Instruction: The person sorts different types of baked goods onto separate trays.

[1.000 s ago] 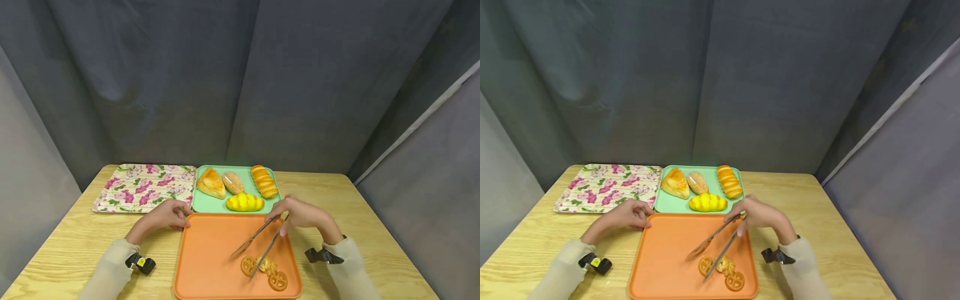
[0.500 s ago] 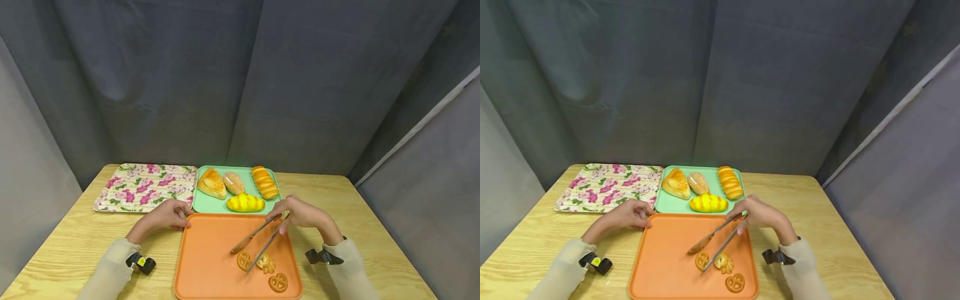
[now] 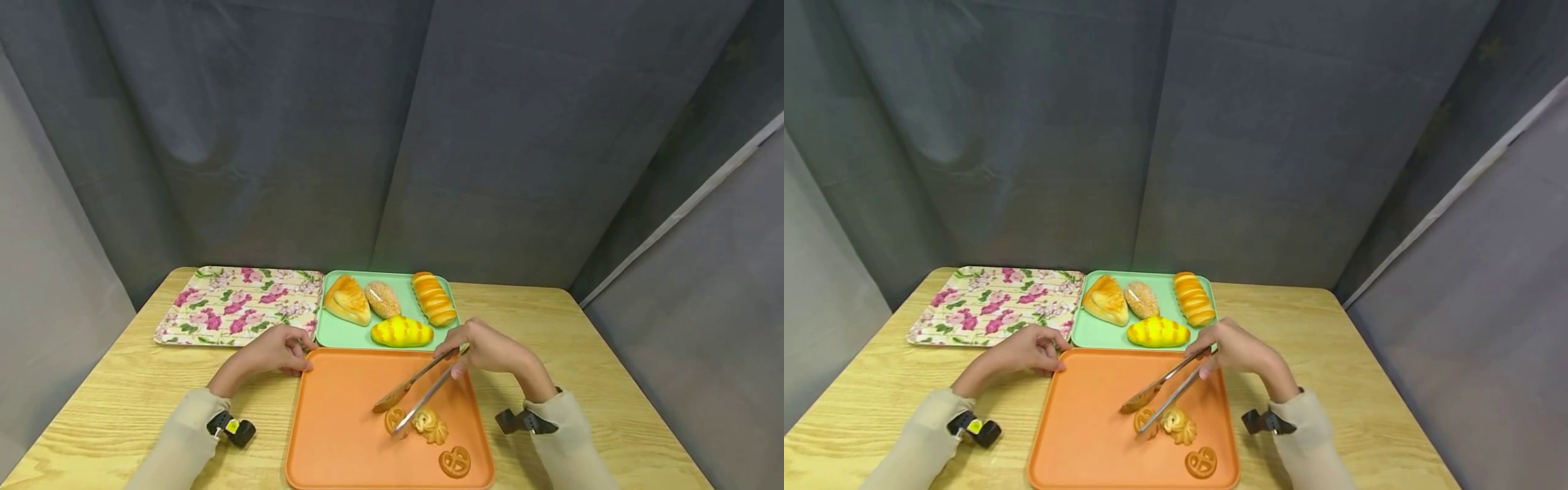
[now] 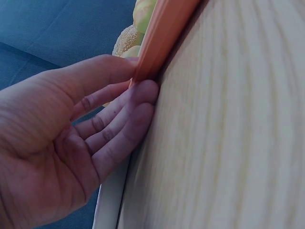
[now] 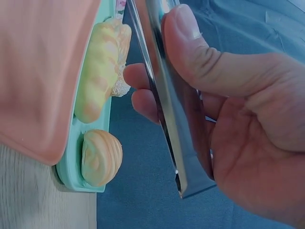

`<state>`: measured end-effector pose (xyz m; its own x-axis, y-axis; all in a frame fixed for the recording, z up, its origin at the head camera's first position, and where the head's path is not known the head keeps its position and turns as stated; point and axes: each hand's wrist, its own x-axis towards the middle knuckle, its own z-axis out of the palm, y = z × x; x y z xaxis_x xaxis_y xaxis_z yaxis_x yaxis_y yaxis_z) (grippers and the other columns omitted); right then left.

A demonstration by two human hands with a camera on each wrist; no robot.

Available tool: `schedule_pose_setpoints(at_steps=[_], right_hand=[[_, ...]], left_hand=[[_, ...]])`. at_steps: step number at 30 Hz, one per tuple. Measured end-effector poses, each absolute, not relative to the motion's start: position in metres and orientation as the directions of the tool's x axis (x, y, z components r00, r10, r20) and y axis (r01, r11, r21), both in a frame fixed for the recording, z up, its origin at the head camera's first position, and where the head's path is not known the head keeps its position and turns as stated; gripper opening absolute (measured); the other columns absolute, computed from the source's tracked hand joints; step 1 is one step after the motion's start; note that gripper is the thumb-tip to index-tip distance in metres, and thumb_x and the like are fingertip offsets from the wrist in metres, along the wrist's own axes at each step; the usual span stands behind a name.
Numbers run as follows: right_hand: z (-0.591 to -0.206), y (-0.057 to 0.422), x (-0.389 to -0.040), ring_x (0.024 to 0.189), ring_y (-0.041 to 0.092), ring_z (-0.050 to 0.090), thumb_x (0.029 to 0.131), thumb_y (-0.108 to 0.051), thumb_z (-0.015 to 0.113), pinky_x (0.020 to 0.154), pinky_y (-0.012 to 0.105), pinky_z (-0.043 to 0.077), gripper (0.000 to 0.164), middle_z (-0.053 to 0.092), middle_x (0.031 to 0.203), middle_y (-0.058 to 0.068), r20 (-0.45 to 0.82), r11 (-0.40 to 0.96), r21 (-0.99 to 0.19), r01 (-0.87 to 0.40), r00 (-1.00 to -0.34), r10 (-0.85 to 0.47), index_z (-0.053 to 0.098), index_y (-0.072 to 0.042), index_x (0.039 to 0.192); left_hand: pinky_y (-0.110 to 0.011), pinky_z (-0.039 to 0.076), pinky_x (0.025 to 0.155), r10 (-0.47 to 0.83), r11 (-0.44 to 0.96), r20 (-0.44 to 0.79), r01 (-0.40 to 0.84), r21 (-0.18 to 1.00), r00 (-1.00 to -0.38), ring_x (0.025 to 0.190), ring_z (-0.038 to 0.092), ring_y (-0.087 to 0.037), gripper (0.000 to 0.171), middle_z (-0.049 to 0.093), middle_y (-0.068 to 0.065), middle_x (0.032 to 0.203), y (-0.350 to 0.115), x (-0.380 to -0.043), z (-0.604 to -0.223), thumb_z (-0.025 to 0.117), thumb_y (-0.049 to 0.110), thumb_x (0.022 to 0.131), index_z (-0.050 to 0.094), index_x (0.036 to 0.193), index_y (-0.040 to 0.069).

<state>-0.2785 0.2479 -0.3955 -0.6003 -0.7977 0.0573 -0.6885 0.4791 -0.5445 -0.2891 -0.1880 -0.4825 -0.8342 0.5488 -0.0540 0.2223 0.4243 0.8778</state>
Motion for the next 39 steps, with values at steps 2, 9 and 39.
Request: schedule_pose_setpoints(at_steps=[2, 9, 39], right_hand=[[-0.396, 0.248, -0.279, 0.086, 0.028, 0.073, 0.074, -0.017, 0.085, 0.074, 0.037, 0.061, 0.039, 0.08, 0.099, 0.008, 0.079, 0.467, -0.539, -0.701, -0.594, -0.801, 0.079, -0.001, 0.109], [-0.397, 0.249, -0.279, 0.082, 0.024, 0.072, 0.073, -0.01, 0.085, 0.072, 0.034, 0.06, 0.036, 0.079, 0.095, 0.004, 0.119, 0.454, -0.534, -0.713, -0.595, -0.795, 0.08, -0.004, 0.108], [-0.407, 0.24, -0.284, 0.08, 0.018, 0.07, 0.072, -0.038, 0.077, 0.07, 0.024, 0.054, 0.046, 0.079, 0.097, 0.004, 0.179, 0.478, -0.474, -0.74, -0.612, -0.77, 0.081, -0.009, 0.107]], left_hand=[[-0.033, 0.061, 0.061, 0.55, 0.426, -0.055, 0.223, 0.877, -0.833, 0.066, 0.071, -0.022, 0.03, 0.075, -0.013, 0.079, -0.188, -0.289, -0.483, 0.08, 0.008, 0.087, 0.072, 0.113, -0.003], [-0.032, 0.061, 0.061, 0.552, 0.424, -0.056, 0.222, 0.878, -0.832, 0.065, 0.071, -0.021, 0.03, 0.075, -0.013, 0.078, -0.187, -0.289, -0.482, 0.08, 0.008, 0.087, 0.072, 0.113, -0.003], [-0.033, 0.061, 0.061, 0.537, 0.434, -0.074, 0.2, 0.878, -0.84, 0.066, 0.071, -0.021, 0.029, 0.075, -0.014, 0.079, -0.188, -0.288, -0.48, 0.08, 0.008, 0.087, 0.072, 0.113, -0.003]])
